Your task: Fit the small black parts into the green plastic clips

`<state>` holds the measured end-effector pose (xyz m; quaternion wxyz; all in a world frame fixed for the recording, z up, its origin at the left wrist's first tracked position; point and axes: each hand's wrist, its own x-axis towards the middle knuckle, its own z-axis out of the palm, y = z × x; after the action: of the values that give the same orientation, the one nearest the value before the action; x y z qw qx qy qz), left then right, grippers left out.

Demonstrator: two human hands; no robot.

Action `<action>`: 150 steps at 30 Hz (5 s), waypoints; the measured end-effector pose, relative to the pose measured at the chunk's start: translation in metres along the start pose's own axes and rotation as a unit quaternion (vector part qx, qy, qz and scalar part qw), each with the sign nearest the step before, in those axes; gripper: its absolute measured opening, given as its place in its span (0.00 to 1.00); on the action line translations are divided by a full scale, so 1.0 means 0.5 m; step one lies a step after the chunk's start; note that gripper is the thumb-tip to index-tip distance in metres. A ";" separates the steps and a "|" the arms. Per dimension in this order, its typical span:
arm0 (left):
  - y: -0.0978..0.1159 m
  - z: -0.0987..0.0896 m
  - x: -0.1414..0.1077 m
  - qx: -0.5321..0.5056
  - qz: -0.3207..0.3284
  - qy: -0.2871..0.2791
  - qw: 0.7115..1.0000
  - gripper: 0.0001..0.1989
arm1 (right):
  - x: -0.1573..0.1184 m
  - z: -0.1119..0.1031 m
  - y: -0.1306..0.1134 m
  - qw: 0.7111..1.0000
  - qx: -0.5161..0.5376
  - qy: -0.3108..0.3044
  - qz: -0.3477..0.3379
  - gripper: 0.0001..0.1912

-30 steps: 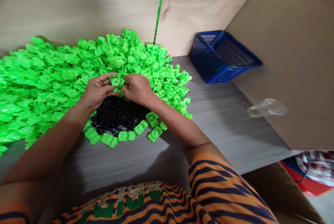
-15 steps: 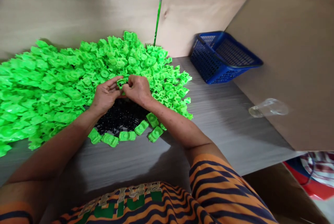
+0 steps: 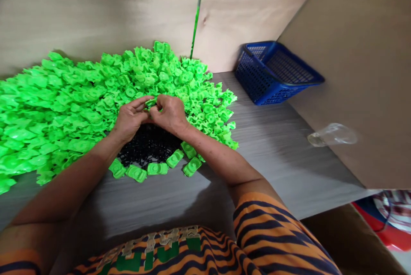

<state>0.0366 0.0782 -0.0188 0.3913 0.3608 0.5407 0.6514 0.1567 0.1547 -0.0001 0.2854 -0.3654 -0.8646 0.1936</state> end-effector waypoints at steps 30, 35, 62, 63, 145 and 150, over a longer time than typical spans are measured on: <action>0.003 -0.015 0.004 -0.045 0.023 -0.026 0.998 0.27 | 0.001 0.006 0.020 0.996 -0.027 0.009 -0.084 0.07; 0.008 -0.020 0.008 -0.044 0.018 -0.016 0.999 0.28 | 0.010 0.001 0.034 0.991 -0.016 -0.024 -0.128 0.08; 0.010 -0.011 0.001 -0.036 0.018 -0.031 0.999 0.21 | 0.014 -0.054 0.023 0.972 -0.089 -0.143 -0.163 0.11; 0.011 -0.010 0.000 -0.039 0.013 -0.031 0.999 0.20 | 0.013 -0.058 0.018 0.971 -0.099 -0.151 -0.159 0.12; 0.075 -0.053 0.034 0.095 -0.027 0.111 0.989 0.15 | 0.022 0.010 0.069 0.918 0.056 -0.291 -0.263 0.09; 0.070 -0.057 0.038 0.105 -0.011 0.114 0.988 0.18 | 0.034 -0.034 0.074 0.941 0.074 -0.203 -0.259 0.05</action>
<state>-0.0013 0.0796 0.0122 0.2938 0.3175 0.6514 0.6234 0.1772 0.1936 -0.0012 0.1703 -0.0597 -0.9522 0.2463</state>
